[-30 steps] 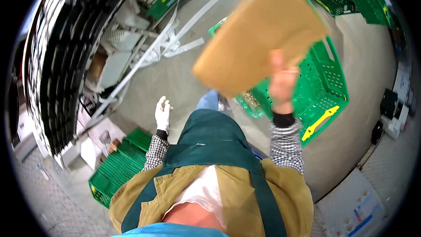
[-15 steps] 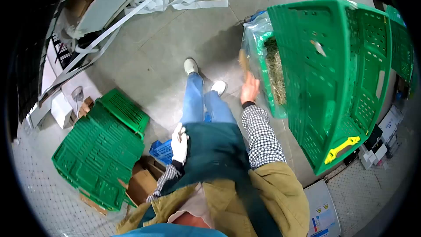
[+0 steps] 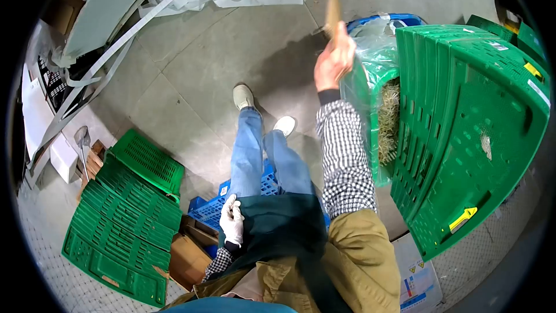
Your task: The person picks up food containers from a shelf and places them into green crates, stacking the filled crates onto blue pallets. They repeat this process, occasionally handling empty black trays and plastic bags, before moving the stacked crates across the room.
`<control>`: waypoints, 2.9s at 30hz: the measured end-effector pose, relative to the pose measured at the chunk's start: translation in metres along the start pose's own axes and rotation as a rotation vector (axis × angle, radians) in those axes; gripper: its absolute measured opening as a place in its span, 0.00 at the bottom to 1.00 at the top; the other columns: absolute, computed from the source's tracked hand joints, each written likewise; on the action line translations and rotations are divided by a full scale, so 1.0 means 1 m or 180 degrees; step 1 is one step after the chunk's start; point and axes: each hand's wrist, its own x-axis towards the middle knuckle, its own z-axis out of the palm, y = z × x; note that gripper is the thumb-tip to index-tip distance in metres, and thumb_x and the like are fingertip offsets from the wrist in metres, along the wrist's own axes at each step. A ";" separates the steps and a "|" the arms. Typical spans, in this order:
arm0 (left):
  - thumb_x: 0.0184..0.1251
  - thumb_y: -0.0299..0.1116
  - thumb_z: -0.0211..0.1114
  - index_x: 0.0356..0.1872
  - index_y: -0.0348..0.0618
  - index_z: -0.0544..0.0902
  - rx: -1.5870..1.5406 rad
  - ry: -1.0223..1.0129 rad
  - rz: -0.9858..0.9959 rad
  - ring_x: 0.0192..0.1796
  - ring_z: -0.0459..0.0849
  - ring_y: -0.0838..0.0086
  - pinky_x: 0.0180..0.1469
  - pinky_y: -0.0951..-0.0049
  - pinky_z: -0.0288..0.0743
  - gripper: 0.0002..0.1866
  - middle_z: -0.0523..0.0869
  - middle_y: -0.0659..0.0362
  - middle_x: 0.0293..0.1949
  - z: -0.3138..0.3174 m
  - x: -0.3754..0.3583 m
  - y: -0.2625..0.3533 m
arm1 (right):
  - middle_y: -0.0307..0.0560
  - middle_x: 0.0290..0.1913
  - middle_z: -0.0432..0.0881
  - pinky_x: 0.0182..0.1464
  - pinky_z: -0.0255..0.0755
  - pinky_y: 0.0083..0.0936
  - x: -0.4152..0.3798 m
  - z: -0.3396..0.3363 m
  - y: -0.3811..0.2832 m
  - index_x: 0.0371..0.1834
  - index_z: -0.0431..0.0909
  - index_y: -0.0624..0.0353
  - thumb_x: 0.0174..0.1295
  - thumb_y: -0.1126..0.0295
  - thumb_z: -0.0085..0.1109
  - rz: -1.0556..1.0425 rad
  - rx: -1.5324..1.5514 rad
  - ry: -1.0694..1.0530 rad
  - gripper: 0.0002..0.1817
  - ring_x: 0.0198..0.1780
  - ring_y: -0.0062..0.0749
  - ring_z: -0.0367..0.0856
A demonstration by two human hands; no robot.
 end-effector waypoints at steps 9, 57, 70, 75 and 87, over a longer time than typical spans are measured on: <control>0.67 0.27 0.58 0.50 0.35 0.78 0.0220 0.0270 0.0144 0.47 0.81 0.75 0.54 0.76 0.72 0.13 0.83 0.54 0.46 -0.017 0.032 0.012 | 0.57 0.54 0.75 0.54 0.68 0.42 0.052 0.115 0.116 0.60 0.65 0.65 0.60 0.80 0.45 0.2409 -0.1515 0.0687 0.22 0.53 0.51 0.74; 0.66 0.28 0.56 0.63 0.34 0.65 0.1168 -0.1229 0.1050 0.33 0.77 0.81 0.35 0.81 0.74 0.24 0.73 0.51 0.59 -0.042 0.012 0.336 | 0.58 0.49 0.73 0.50 0.72 0.40 0.162 -0.346 0.161 0.55 0.72 0.59 0.48 0.57 0.67 0.1089 0.0043 -0.1480 0.31 0.49 0.48 0.76; 0.67 0.29 0.58 0.59 0.37 0.71 0.1676 -0.1863 0.2746 0.57 0.75 0.74 0.57 0.76 0.69 0.20 0.77 0.55 0.56 0.138 -0.064 0.524 | 0.56 0.35 0.78 0.41 0.73 0.41 0.164 -0.305 0.153 0.35 0.76 0.62 0.55 0.71 0.55 0.0928 0.0910 -0.1236 0.08 0.39 0.52 0.78; 0.66 0.33 0.59 0.60 0.35 0.71 0.1525 -0.2959 0.3699 0.61 0.74 0.69 0.62 0.74 0.66 0.23 0.76 0.50 0.59 0.296 -0.155 0.624 | 0.38 0.27 0.76 0.31 0.71 0.19 0.207 -0.504 0.047 0.35 0.74 0.65 0.63 0.75 0.53 0.2546 0.3676 -0.1398 0.04 0.28 0.19 0.75; 0.56 0.30 0.58 0.49 0.41 0.80 0.3131 -0.2793 0.4276 0.37 0.83 0.68 0.43 0.69 0.74 0.17 0.85 0.50 0.35 0.447 -0.187 0.634 | 0.56 0.52 0.75 0.59 0.69 0.42 -0.030 -0.575 0.040 0.56 0.68 0.63 0.57 0.62 0.60 0.5930 0.4996 0.2734 0.26 0.51 0.45 0.76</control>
